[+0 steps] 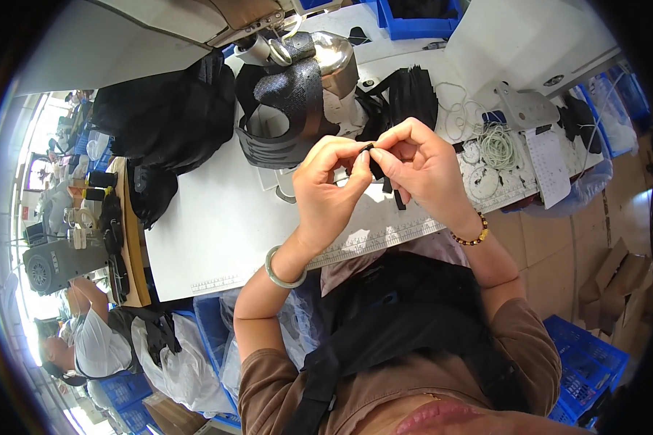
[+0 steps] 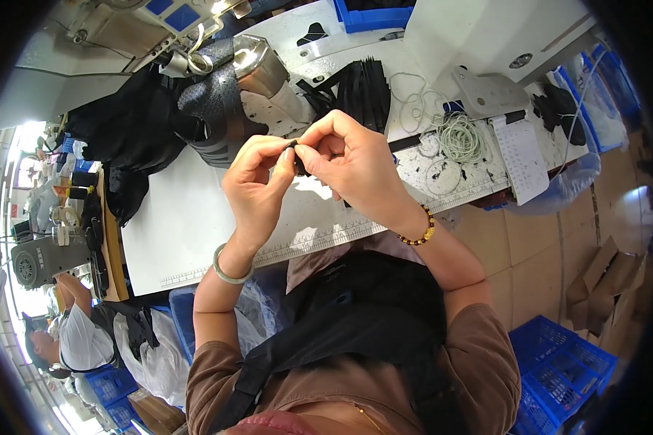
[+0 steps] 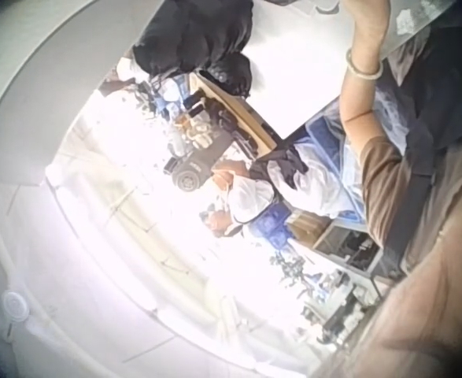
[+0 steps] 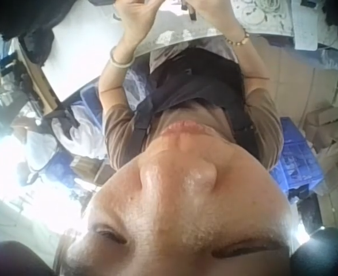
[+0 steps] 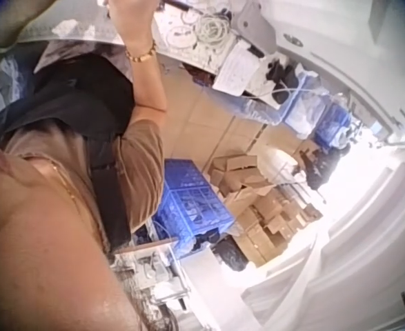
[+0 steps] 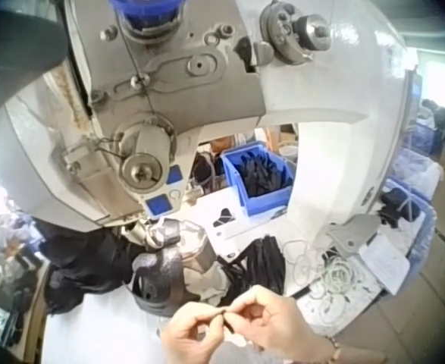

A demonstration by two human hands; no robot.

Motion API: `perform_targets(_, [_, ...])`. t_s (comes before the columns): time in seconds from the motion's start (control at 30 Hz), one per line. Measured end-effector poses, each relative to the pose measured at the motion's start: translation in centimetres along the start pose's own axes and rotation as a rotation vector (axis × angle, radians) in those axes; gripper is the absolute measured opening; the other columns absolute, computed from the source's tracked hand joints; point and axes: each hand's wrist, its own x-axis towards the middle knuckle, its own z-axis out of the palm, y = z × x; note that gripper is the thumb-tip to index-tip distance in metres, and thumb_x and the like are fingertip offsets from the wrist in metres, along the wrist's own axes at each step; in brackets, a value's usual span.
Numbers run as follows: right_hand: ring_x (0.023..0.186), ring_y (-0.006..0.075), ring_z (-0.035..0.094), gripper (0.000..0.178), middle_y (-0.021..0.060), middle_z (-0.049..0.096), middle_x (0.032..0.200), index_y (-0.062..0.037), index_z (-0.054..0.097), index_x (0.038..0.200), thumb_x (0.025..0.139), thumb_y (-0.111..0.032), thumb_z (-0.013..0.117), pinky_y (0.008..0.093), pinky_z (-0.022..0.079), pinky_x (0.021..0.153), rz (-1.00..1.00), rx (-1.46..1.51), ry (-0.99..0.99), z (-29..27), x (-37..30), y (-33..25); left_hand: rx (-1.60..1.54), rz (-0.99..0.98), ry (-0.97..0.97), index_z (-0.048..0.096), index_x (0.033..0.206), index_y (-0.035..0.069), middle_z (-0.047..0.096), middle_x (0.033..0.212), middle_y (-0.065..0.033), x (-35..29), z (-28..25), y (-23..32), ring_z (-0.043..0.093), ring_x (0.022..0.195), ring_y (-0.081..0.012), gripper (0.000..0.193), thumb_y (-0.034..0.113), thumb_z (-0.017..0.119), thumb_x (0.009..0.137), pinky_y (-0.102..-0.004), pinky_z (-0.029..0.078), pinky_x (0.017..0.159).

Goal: Sewing and assembling black shoe components using an industrial sewing machine in a factory setting.

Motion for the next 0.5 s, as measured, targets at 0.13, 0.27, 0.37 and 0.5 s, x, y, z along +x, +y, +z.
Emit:
perform_targets(0.13, [0.060, 0.0010, 0.051, 0.013, 0.0013, 0.058, 0.075, -0.0016, 0.052, 0.088, 0.086, -0.009, 0.062, 0.0170, 0.041, 0.047, -0.087, -0.013, 0.006, 0.1, 0.1, 1.1, -0.017, -0.096, 0.028, 0.064, 0.090, -0.004, 0.059, 0.083, -0.0048, -0.3, 0.1, 0.7, 0.054, 0.068, -0.0063, 0.011, -0.005, 0.062, 0.080, -0.0192, 0.045, 0.060])
perform_targets(0.27, [0.062, 0.0024, 0.052, 0.019, 0.0031, 0.055, 0.083, -0.0033, 0.045, 0.099, 0.088, -0.010, 0.060, 0.0170, 0.043, 0.049, -0.138, -0.022, 0.014, 0.6, -0.4, 1.7, -0.131, -0.248, 0.105, 0.063, 0.089, -0.004, 0.061, 0.082, -0.0038, -0.3, 0.2, 1.2, 0.056, 0.066, -0.0064, 0.007, -0.002, 0.059, 0.083, -0.0187, 0.046, 0.059])
perform_targets(0.37, [0.056, 0.0028, 0.050, 0.023, 0.0037, 0.054, 0.083, -0.0046, 0.039, 0.106, 0.090, -0.008, 0.055, 0.0165, 0.037, 0.041, 0.003, 0.156, -0.052, 0.7, -1.2, 1.5, -0.324, -0.346, 0.110, 0.061, 0.090, -0.004, 0.062, 0.078, -0.0048, -0.9, 0.0, 1.3, 0.058, 0.064, -0.0076, 0.007, 0.000, 0.057, 0.086, -0.0199, 0.048, 0.058])
perform_targets(0.5, [0.053, 0.0024, 0.046, 0.019, 0.0023, 0.054, 0.081, -0.0049, 0.041, 0.106, 0.090, -0.005, 0.052, 0.0168, 0.034, 0.039, -0.102, 0.157, -0.199, -1.0, 0.1, -0.9, -0.408, -0.445, -0.051, 0.059, 0.091, -0.003, 0.063, 0.075, -0.0065, -1.0, -2.2, 2.1, 0.060, 0.063, -0.0088, 0.007, 0.002, 0.056, 0.087, -0.0215, 0.050, 0.057])
